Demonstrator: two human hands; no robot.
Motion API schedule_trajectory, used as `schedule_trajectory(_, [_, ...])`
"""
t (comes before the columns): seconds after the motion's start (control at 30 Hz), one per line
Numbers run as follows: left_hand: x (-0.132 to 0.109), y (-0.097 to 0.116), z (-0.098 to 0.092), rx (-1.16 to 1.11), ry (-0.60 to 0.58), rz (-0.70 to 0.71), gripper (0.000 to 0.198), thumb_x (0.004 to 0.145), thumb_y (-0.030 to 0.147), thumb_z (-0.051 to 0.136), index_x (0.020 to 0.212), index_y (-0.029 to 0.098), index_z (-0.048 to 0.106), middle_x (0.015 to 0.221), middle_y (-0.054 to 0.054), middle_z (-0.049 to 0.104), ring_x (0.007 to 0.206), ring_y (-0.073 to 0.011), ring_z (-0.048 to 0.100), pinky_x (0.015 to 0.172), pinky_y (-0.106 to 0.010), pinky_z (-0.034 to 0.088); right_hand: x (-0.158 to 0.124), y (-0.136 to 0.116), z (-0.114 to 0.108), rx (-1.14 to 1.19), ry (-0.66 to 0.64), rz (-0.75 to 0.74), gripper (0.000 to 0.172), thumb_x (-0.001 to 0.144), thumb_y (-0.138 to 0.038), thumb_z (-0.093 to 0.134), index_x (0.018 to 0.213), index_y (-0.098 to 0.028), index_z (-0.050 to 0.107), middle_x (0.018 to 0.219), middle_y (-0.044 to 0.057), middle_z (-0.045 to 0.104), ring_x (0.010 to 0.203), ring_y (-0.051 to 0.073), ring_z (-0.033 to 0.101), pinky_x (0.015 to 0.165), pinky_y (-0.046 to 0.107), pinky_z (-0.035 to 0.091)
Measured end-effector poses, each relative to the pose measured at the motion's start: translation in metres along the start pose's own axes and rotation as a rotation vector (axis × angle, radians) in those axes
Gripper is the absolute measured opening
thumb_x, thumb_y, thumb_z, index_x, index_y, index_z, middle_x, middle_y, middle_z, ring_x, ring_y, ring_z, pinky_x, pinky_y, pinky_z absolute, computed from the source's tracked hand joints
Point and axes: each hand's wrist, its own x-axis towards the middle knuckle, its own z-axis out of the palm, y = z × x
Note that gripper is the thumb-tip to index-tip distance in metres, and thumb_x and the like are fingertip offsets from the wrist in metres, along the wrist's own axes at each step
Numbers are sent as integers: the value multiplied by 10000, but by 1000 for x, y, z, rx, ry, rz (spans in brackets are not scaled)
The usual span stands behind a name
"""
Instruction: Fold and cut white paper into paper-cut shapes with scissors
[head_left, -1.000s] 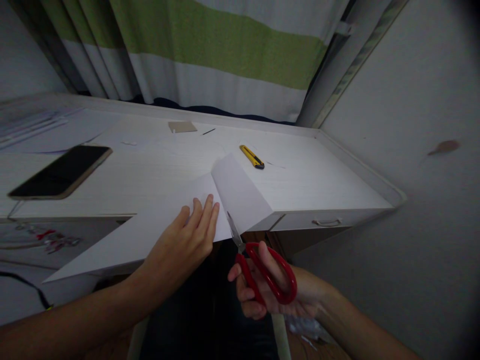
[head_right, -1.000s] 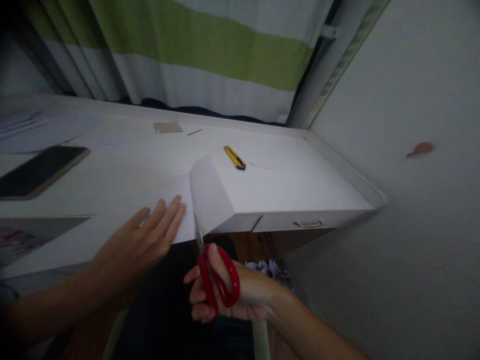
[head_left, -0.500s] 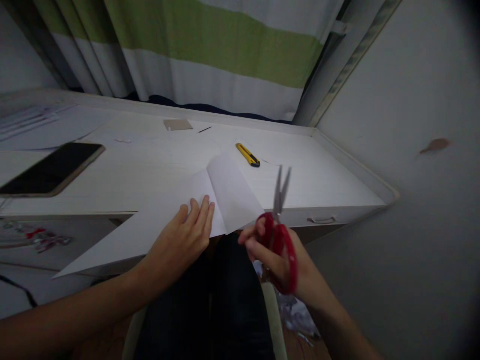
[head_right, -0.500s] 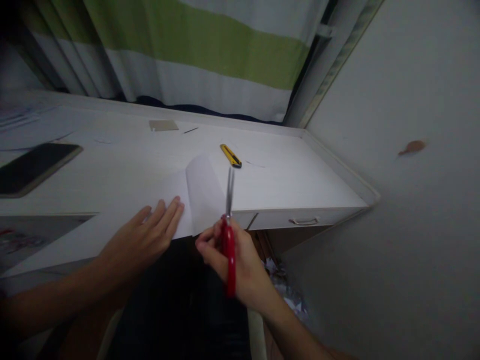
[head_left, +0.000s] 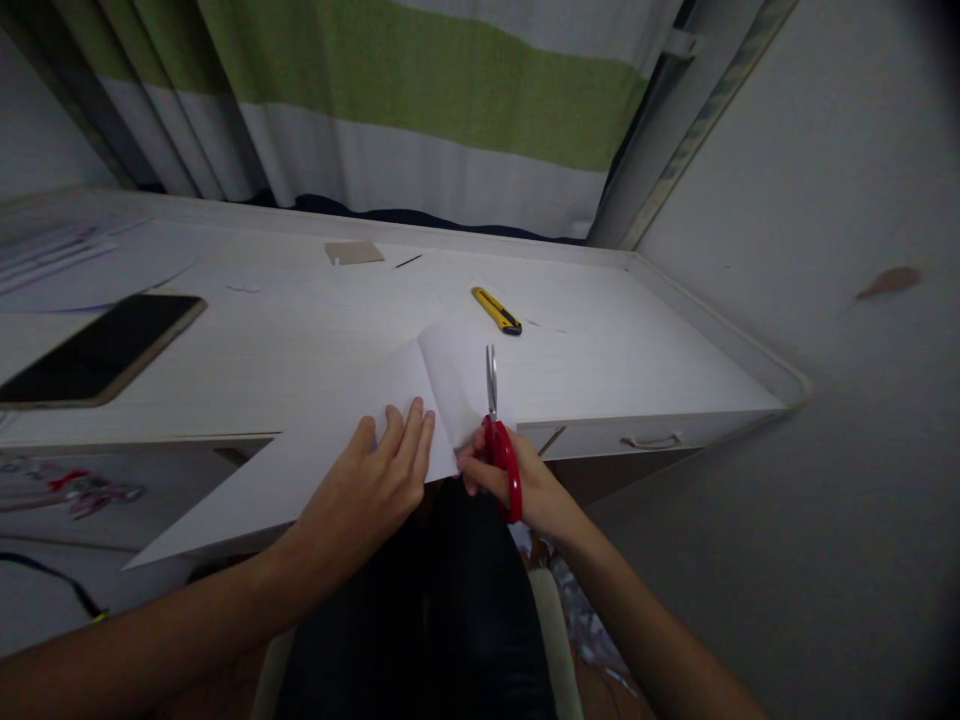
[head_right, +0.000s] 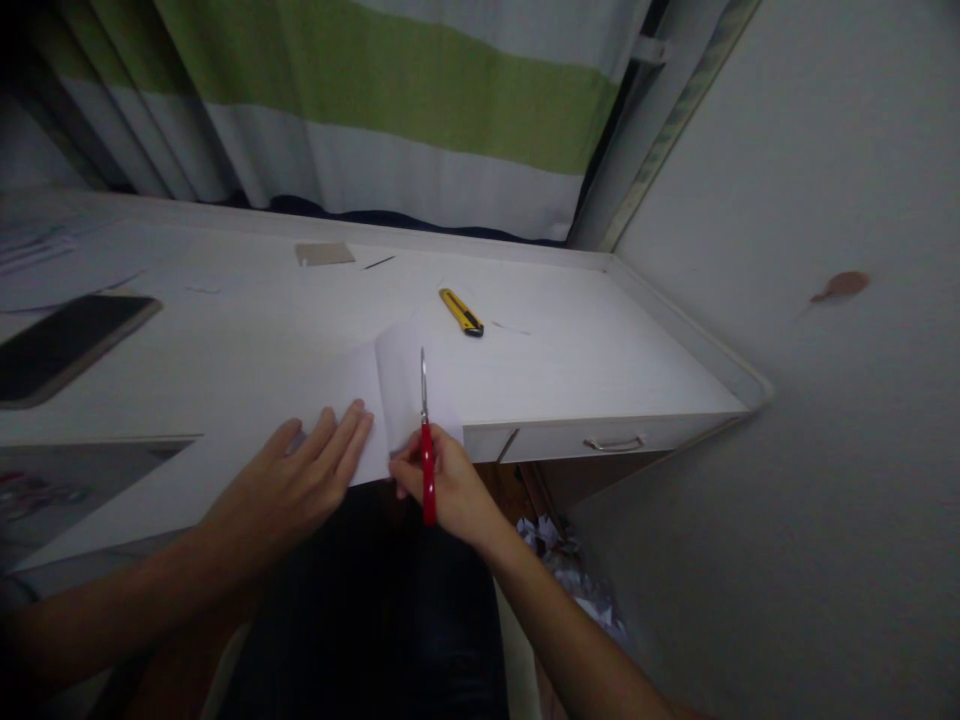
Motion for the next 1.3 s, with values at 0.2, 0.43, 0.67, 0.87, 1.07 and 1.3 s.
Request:
schedule_trajectory(0.2, [-3,-2,5,53,-48,27,412,775,47,320,1159,-1,462,1183,-230,471,986,-322,504,733,-431,407,5,4,1,-39,18,-13,223,693,-270,564,735,-178,366,620,-46,458,519,57,405,495,216,317])
schedule_trajectory(0.43, [-5,-1,12,58,-63,33,425,772,62,327,1175,-22,435,1192,-243,456,994,-340,493,743,-442,399,10,0,7,-29,47,12,229,688,-290,552,710,-185,349,563,-57,422,497,69,395,475,222,306])
schedule_trajectory(0.67, [-8,-1,16,42,-75,37,436,763,54,332,1181,-28,425,1197,-251,446,1001,-347,487,756,-450,394,15,11,8,-19,63,-81,222,638,-208,583,699,-181,371,645,-36,420,555,73,373,524,232,319])
schedule_trajectory(0.87, [-8,-1,17,51,-87,32,440,766,52,329,1191,-17,417,1204,-244,442,1003,-337,489,757,-443,396,16,10,12,-19,113,-89,232,599,-204,597,685,-183,382,646,-34,402,571,80,374,524,236,325])
schedule_trajectory(1.07, [-8,0,19,39,-99,53,440,760,52,343,1186,-32,418,1198,-263,439,997,-350,490,727,-430,410,14,8,12,-52,113,-107,224,638,-236,582,703,-190,373,642,-34,415,550,80,371,496,231,324])
schedule_trajectory(1.3, [-6,-3,19,69,-124,52,432,756,31,335,1170,-53,426,1181,-278,447,981,-351,499,681,-399,426,12,10,12,9,144,-134,237,636,-236,599,721,-191,383,662,-34,436,575,81,417,525,227,351])
